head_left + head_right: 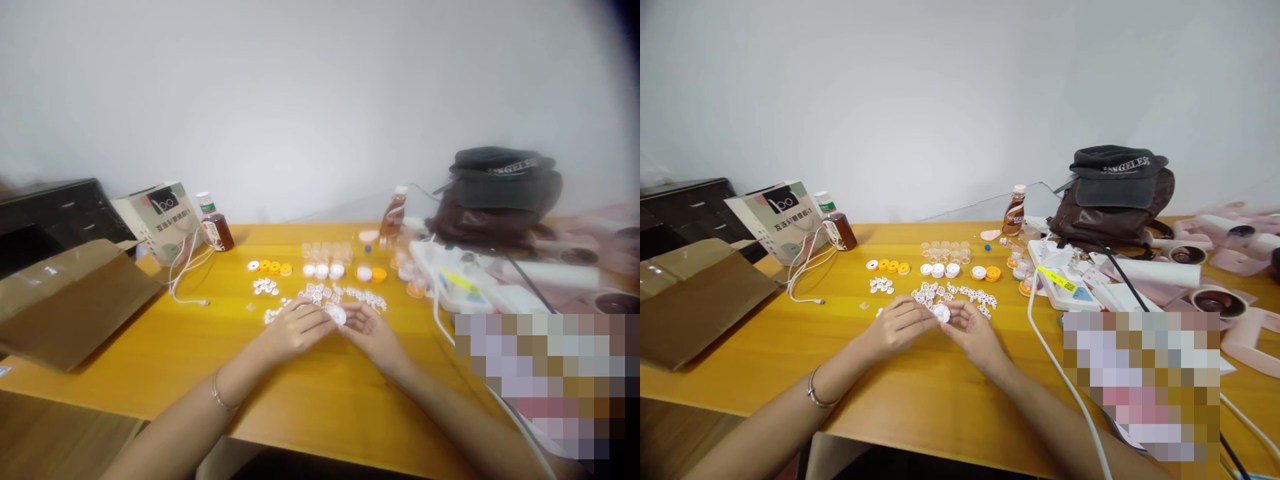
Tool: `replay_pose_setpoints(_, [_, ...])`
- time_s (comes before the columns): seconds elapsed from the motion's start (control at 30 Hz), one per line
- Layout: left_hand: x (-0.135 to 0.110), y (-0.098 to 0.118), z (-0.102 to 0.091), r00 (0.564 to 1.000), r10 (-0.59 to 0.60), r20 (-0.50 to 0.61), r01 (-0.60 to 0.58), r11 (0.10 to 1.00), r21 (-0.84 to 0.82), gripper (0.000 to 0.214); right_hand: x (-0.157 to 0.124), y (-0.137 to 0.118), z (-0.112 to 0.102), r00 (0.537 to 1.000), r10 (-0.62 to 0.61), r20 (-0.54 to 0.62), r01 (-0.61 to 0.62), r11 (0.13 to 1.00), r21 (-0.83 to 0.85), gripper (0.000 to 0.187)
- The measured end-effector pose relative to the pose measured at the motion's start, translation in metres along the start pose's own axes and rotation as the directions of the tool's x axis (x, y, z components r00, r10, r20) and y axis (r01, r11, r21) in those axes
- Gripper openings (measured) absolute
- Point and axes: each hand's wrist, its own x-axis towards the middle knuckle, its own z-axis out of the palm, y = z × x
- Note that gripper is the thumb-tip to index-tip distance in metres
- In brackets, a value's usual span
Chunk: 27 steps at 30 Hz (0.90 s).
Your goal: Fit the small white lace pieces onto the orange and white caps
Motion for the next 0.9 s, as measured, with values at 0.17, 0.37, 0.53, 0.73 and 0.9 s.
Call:
replay_pose_setpoints(0.17, [0.001, 0.001, 0.001, 0.938, -0.334, -0.089, 0.302, 0.917, -0.262, 0.018, -0.001, -0.003, 0.001, 1.000, 0.010, -0.018, -0.010, 1.000, -0.020, 0.032])
replay_pose_setpoints(0.37, [0.011, 0.010, 0.003, 0.622, -0.706, 0.337, 0.699, 0.307, -0.646, 0.027, -0.002, -0.005, 0.003, 1.000, -0.020, -0.003, 0.020, 0.999, -0.049, 0.031])
replay_pose_setpoints(0.53, [0.014, 0.013, 0.011, 0.560, -0.684, 0.468, 0.676, 0.051, -0.735, 0.029, -0.003, -0.002, 0.003, 0.999, -0.033, 0.004, 0.033, 0.997, -0.065, 0.030])
replay_pose_setpoints(0.73, [0.012, 0.011, 0.018, 0.514, -0.706, 0.487, 0.672, -0.021, -0.740, 0.029, -0.004, -0.003, 0.003, 1.000, -0.016, 0.003, 0.016, 0.998, -0.063, 0.028])
replay_pose_setpoints(0.9, [0.011, 0.011, 0.021, 0.527, -0.690, 0.495, 0.646, -0.054, -0.762, 0.028, -0.004, -0.003, 0.004, 1.000, -0.021, 0.007, 0.021, 0.998, -0.065, 0.028])
